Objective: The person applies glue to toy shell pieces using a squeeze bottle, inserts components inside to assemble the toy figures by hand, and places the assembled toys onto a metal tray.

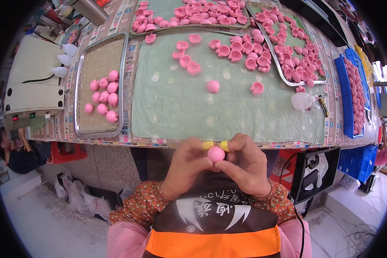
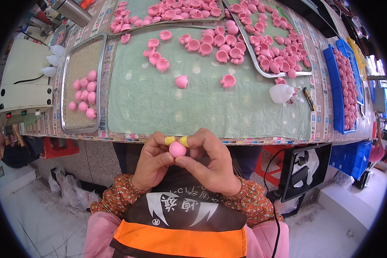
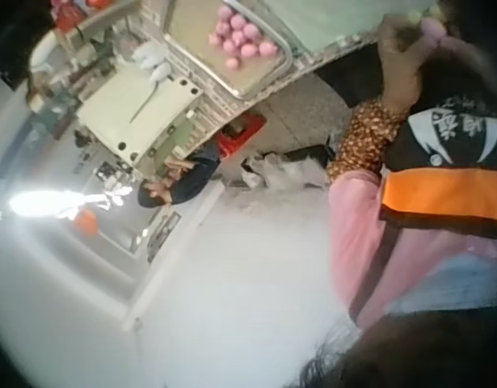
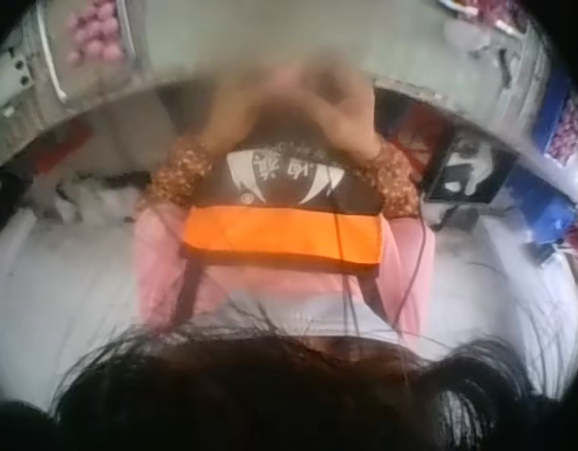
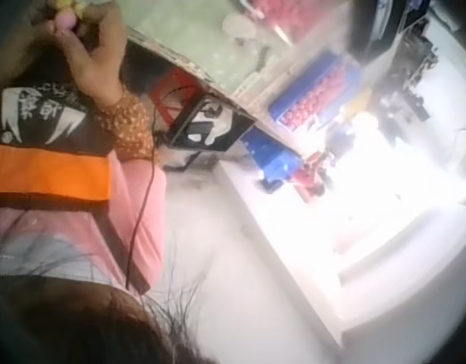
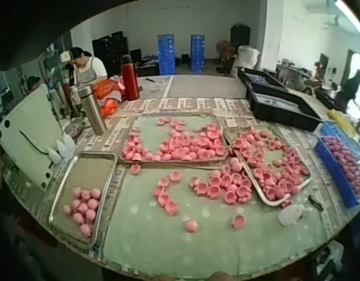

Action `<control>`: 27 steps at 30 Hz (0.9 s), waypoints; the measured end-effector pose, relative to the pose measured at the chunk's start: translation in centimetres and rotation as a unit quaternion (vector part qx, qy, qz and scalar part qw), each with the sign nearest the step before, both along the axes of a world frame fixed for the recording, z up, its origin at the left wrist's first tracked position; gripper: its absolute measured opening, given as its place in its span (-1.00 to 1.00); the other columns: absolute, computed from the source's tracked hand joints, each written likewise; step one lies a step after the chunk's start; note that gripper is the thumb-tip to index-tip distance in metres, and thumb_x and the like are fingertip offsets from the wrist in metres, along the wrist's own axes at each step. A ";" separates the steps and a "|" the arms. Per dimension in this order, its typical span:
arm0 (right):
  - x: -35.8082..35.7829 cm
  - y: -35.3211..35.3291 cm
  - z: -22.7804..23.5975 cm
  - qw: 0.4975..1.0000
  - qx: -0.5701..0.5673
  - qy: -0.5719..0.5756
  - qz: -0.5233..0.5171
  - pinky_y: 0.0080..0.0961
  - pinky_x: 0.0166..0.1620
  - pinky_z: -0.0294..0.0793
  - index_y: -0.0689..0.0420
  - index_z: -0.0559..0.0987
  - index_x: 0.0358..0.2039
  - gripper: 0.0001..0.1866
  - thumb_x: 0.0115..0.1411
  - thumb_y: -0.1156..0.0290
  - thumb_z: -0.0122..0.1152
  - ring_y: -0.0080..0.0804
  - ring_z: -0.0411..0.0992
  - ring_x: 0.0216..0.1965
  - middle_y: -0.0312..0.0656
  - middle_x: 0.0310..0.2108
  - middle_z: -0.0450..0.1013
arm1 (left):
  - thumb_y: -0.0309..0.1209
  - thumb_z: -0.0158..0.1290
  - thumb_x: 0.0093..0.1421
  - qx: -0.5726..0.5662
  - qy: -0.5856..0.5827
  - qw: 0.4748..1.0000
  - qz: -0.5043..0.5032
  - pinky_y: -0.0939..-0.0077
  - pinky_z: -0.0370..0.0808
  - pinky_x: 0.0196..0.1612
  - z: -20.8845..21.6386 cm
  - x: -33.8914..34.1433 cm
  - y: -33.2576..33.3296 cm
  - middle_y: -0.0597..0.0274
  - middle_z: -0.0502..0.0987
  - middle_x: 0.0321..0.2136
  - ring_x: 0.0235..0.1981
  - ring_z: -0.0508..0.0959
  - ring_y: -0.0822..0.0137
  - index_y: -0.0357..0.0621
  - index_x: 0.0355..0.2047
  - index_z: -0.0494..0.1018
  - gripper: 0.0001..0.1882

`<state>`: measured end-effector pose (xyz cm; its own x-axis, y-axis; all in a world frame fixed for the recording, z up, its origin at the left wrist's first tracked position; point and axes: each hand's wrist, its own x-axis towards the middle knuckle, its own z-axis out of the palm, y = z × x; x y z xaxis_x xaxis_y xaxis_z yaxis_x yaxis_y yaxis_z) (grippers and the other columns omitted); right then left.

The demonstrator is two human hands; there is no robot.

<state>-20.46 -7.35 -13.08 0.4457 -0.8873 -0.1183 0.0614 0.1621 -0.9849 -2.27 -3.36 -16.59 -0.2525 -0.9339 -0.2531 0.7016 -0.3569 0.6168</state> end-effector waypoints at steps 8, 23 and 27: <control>0.0 -0.3 -1.6 0.996 0.024 -0.087 -0.009 -0.73 -0.38 0.22 0.22 0.47 -0.19 -0.71 0.07 0.66 0.31 -0.73 0.22 -0.46 -0.37 -0.39 0.32 | -0.66 0.11 0.17 -0.047 -0.070 0.996 0.035 0.52 0.53 -0.20 0.0 -0.3 0.2 0.14 0.52 -0.21 -0.26 0.54 0.39 -0.21 -0.16 0.38 -0.75; 0.1 -1.9 0.2 0.892 -0.411 0.184 0.040 -0.50 -0.33 0.28 0.22 0.49 -0.27 -0.66 -0.07 0.58 0.41 -0.38 0.32 -0.40 -0.23 -0.47 0.32 | -0.45 0.06 0.28 -0.025 -0.110 0.993 -0.047 0.37 0.52 0.02 1.1 -0.1 -0.1 0.19 0.40 -0.05 0.00 0.46 0.38 -0.12 0.03 0.22 -0.64; 0.8 -1.1 -0.5 0.919 -0.349 0.177 -0.040 -0.37 -0.27 0.34 0.13 0.52 -0.21 -0.57 -0.14 0.51 0.46 -0.26 0.34 -0.34 -0.22 -0.36 0.37 | -0.42 0.02 0.30 0.024 -0.051 0.998 -0.028 0.36 0.49 0.05 2.5 0.0 -0.6 0.14 0.42 -0.05 0.02 0.46 0.34 -0.13 0.06 0.19 -0.64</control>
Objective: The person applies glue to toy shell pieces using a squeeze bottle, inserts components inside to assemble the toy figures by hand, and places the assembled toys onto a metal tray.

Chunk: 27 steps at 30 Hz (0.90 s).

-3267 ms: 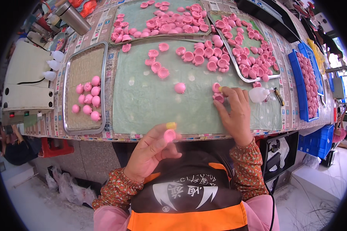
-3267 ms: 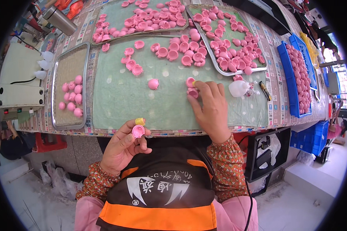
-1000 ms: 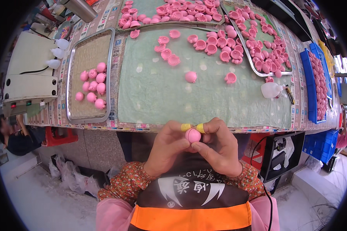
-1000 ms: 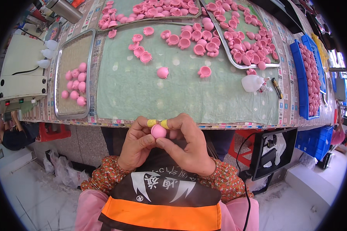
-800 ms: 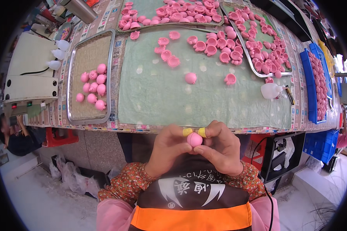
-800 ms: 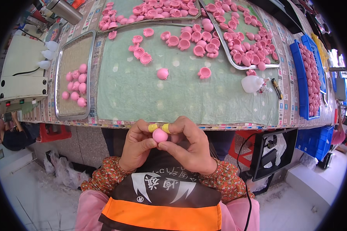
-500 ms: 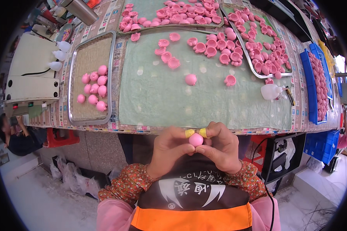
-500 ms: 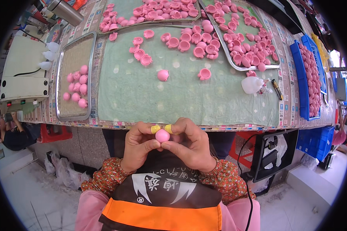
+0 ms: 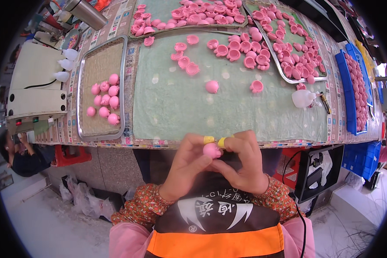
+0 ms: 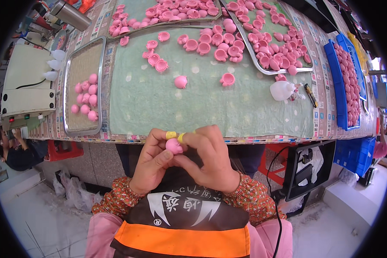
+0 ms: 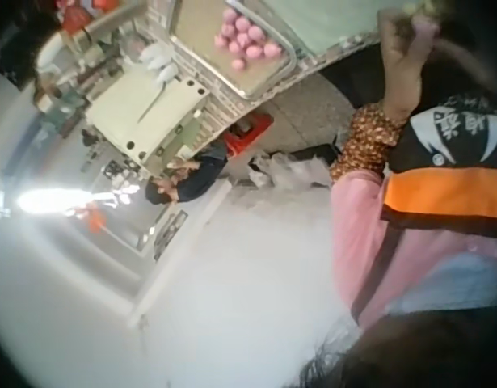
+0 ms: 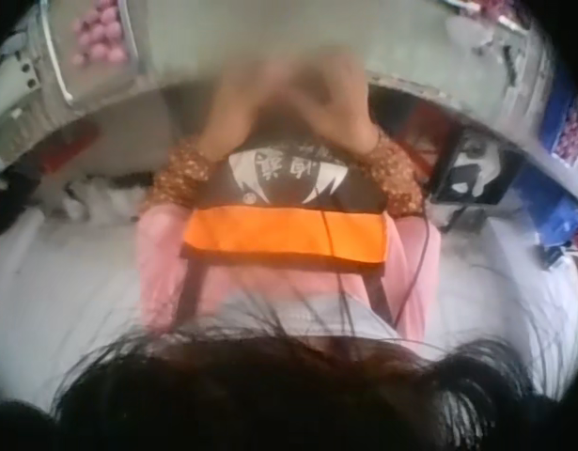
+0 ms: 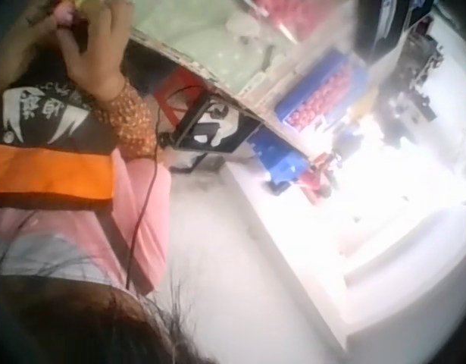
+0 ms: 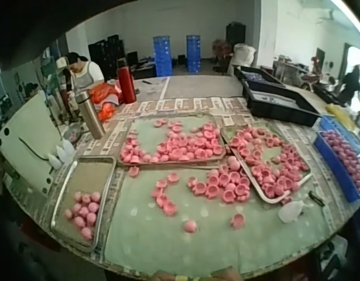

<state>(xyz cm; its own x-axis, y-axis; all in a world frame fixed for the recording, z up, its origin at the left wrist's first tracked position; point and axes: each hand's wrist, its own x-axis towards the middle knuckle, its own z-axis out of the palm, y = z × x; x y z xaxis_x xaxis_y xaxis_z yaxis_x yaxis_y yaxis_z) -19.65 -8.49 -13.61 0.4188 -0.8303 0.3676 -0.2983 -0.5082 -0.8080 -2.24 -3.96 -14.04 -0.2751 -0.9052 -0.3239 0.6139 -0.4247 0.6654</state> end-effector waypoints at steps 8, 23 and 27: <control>-0.1 -0.1 -0.1 0.998 0.061 -0.006 -0.011 -0.41 -0.30 0.34 0.14 0.52 -0.25 -0.58 -0.17 0.49 0.48 -0.24 0.32 -0.35 -0.20 -0.38 0.33 | -0.44 0.02 0.30 -0.042 -0.034 0.998 -0.011 0.39 0.47 0.05 -0.1 0.2 0.2 0.10 0.43 -0.03 0.04 0.46 0.33 -0.13 0.06 0.17 -0.62; -0.2 -0.3 -0.3 0.989 -0.125 0.070 0.027 -0.38 -0.46 0.31 0.23 0.55 -0.34 -0.60 -0.28 0.48 0.43 -0.24 0.33 -0.50 -0.17 -0.45 0.38 | -0.38 0.11 0.25 0.013 0.015 1.000 -0.018 0.63 0.41 -0.12 -0.7 0.0 -0.1 0.36 0.43 -0.20 -0.18 0.46 0.54 -0.03 -0.15 0.20 -0.70; 0.1 -0.6 0.4 0.993 -0.085 0.079 0.004 -0.35 -0.42 0.32 0.19 0.54 -0.30 -0.59 -0.22 0.43 0.45 -0.23 0.34 -0.47 -0.17 -0.41 0.38 | -0.31 0.09 0.28 0.027 0.023 0.999 -0.026 0.64 0.41 -0.14 0.0 0.1 -0.6 0.32 0.45 -0.13 -0.15 0.47 0.52 -0.01 -0.08 0.19 -0.67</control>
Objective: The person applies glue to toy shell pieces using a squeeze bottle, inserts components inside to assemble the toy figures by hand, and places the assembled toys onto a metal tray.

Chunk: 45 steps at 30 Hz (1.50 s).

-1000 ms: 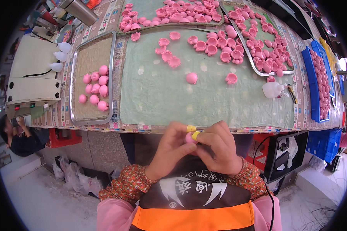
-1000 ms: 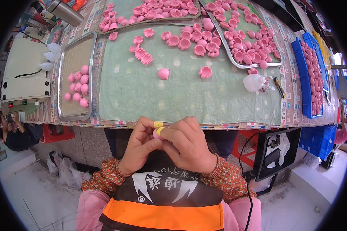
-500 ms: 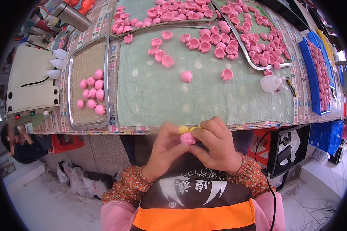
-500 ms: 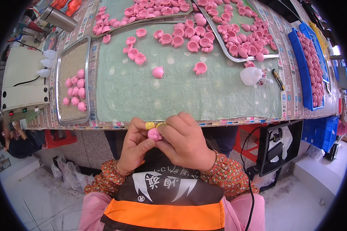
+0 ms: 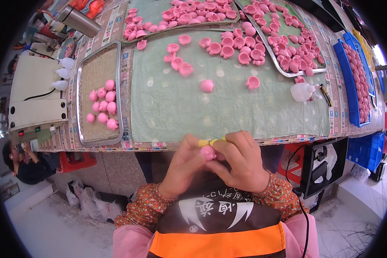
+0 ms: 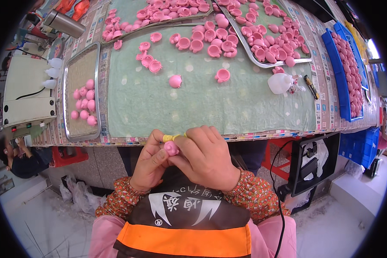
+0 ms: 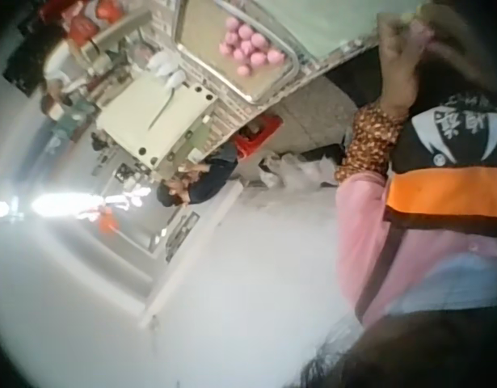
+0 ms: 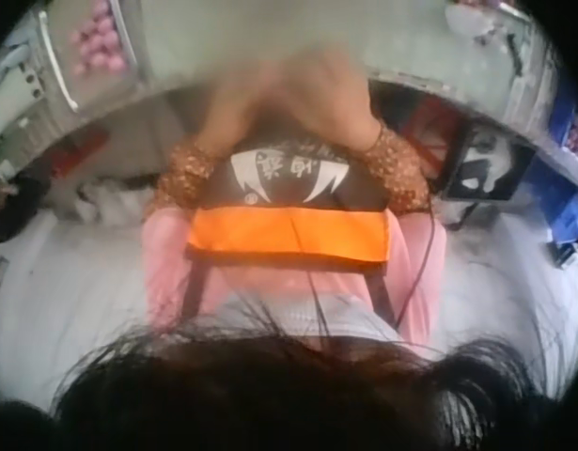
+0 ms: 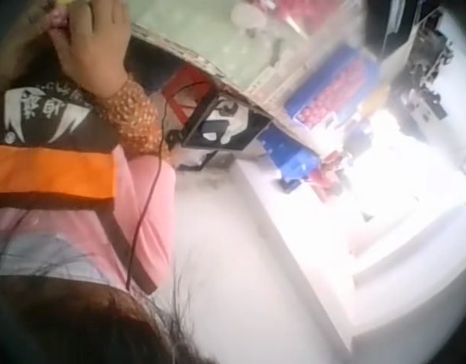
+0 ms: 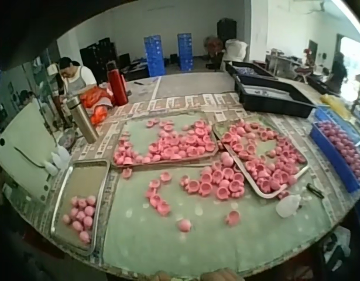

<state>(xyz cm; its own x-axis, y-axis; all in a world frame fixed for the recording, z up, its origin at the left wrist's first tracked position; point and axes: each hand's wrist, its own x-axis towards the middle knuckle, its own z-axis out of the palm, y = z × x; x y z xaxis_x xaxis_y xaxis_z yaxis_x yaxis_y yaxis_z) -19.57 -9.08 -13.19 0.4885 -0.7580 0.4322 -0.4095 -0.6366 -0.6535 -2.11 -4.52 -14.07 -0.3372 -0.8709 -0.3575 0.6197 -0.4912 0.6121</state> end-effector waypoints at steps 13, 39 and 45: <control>0.4 0.7 -0.6 0.999 -0.043 -0.002 0.020 -0.37 -0.44 0.26 0.25 0.56 -0.38 -0.66 -0.26 0.48 0.39 -0.25 0.31 -0.52 -0.19 -0.47 0.36 | -0.38 0.07 0.28 0.000 0.052 0.998 0.040 0.52 0.48 -0.12 -1.8 -0.5 1.2 0.30 0.45 -0.23 -0.20 0.48 0.50 -0.05 -0.09 0.19 -0.70; 0.6 1.3 -1.5 0.997 -0.076 -0.013 0.000 -0.38 -0.47 0.24 0.26 0.55 -0.41 -0.69 -0.26 0.49 0.37 -0.30 0.28 -0.54 -0.22 -0.51 0.33 | -0.43 0.05 0.28 0.009 0.057 0.997 0.059 0.55 0.45 -0.07 -1.5 -0.7 1.4 0.29 0.47 -0.24 -0.18 0.48 0.50 -0.10 -0.14 0.23 -0.77; 0.6 0.5 -0.6 0.999 -0.047 0.001 0.016 -0.31 -0.38 0.34 0.27 0.53 -0.26 -0.59 -0.19 0.47 0.42 -0.16 0.36 -0.44 -0.12 -0.41 0.38 | -0.44 0.01 0.31 0.007 -0.055 0.997 0.059 0.50 0.54 -0.17 -0.5 0.4 1.0 0.22 0.49 -0.17 -0.15 0.53 0.44 -0.09 -0.06 0.23 -0.75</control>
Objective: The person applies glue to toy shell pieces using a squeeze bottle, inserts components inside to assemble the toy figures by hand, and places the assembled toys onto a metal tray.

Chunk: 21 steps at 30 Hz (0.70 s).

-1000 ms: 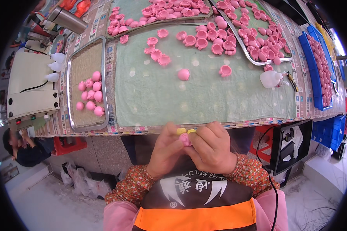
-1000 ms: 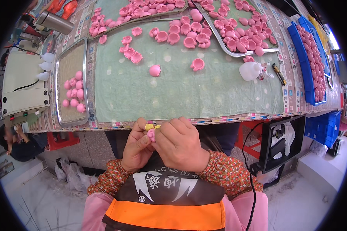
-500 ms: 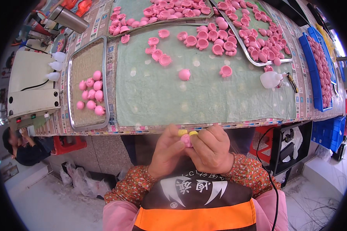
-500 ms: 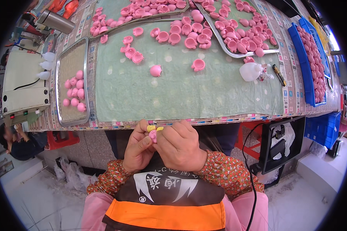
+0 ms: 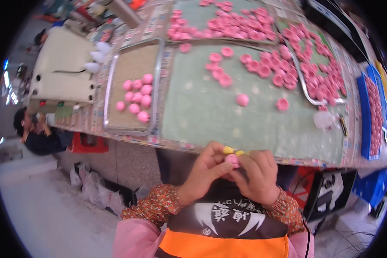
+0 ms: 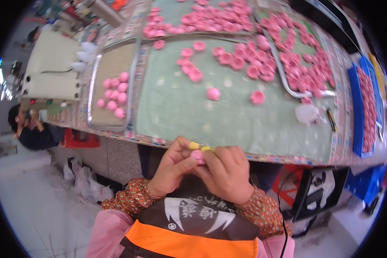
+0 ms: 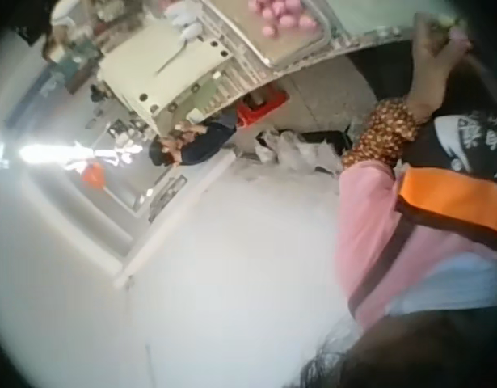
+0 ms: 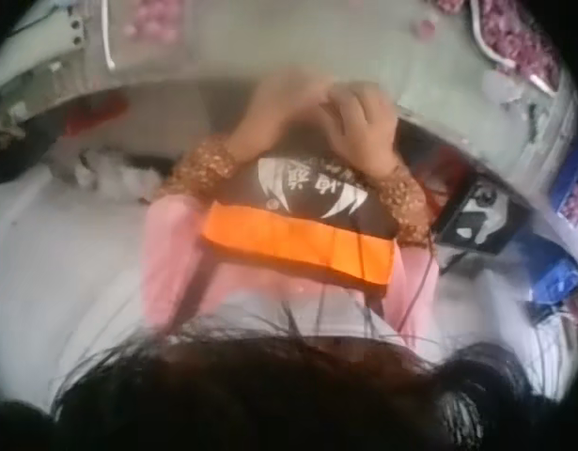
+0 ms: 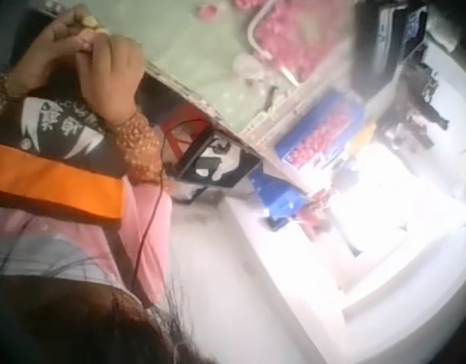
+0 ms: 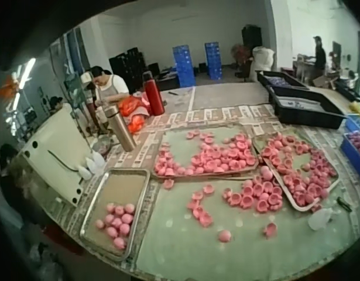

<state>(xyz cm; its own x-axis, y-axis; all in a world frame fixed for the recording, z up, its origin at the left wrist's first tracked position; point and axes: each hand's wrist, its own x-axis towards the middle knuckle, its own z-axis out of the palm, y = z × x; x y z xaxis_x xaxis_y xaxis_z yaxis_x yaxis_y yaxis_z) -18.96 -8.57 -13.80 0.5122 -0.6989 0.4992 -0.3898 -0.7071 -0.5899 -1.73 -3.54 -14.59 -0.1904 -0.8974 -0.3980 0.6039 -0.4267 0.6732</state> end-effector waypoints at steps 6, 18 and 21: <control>-3.6 -0.4 0.1 0.993 0.018 -0.019 -0.118 -0.36 -0.13 0.37 0.30 0.47 -0.15 -0.66 0.03 0.60 0.29 -0.16 0.36 -0.22 -0.02 -0.23 0.38 | -0.37 0.06 0.29 -0.108 -0.262 0.950 0.131 0.58 0.49 -0.14 2.9 6.6 -1.9 0.26 0.50 -0.23 -0.21 0.51 0.49 -0.20 -0.05 0.33 -0.71; -10.4 -2.6 -3.6 0.864 0.053 -0.278 -0.417 -0.52 0.06 0.31 0.30 0.34 0.14 -0.57 0.25 0.61 0.07 -0.43 0.33 -0.02 -0.13 0.00 0.35 | -0.40 0.18 0.12 -0.041 -0.801 0.589 0.102 0.39 0.42 -0.15 2.5 18.9 -1.3 0.17 0.52 -0.22 -0.25 0.51 0.24 -0.16 -0.06 0.45 -0.64; -11.5 -3.8 -3.2 0.855 0.062 -0.249 -0.450 -0.47 0.09 0.29 0.32 0.34 0.13 -0.57 0.25 0.56 0.10 -0.42 0.30 0.02 -0.13 0.01 0.34 | -0.39 0.18 0.12 -0.092 -0.805 0.570 0.135 0.32 0.42 -0.12 1.7 18.3 -1.6 0.12 0.52 -0.17 -0.19 0.51 0.17 -0.16 -0.07 0.45 -0.65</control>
